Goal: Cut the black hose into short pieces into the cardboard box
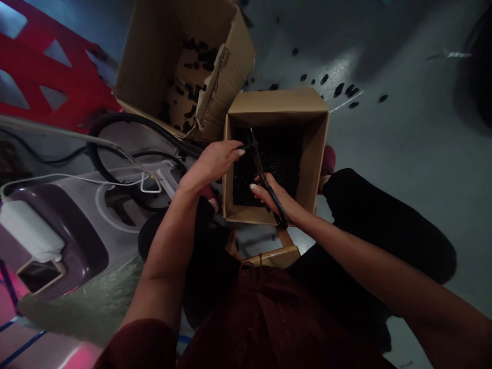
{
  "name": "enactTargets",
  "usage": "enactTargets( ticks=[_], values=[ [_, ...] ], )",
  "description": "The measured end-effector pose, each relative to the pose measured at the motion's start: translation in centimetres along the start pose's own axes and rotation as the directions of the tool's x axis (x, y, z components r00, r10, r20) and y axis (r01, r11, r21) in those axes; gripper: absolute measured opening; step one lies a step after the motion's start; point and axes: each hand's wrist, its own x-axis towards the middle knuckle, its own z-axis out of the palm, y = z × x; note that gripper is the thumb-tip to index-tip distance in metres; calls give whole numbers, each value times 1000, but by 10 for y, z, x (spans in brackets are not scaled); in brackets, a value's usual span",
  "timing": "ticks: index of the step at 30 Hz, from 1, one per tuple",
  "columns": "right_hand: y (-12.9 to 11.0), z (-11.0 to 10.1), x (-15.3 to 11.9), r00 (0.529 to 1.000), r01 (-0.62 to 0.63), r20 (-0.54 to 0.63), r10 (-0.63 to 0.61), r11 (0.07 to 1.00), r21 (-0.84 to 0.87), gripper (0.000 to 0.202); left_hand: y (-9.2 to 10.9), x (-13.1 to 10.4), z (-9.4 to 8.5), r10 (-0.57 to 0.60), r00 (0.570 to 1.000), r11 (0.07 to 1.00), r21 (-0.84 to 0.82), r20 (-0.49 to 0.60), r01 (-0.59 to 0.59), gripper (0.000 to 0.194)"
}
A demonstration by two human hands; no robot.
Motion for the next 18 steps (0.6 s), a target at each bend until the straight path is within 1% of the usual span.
enactTargets(
  ticks=[3,7,11,18],
  values=[
    [-6,-2,-1,1000,-10,6,10,999,-40,49,1,0,-1,3,1000,1000,-4,17,-3,36],
    [-13,-3,-3,1000,-18,4,18,996,-86,47,1,-1,-1,5,1000,1000,0,9,-5,37],
    [-12,-4,-2,1000,-16,13,18,995,-99,50,1,-1,0,-6,1000,1000,19,7,6,35],
    [-10,-3,-1,1000,-7,6,8,991,-131,50,2,1,-2,-5,997,998,60,74,1,38]
  ],
)
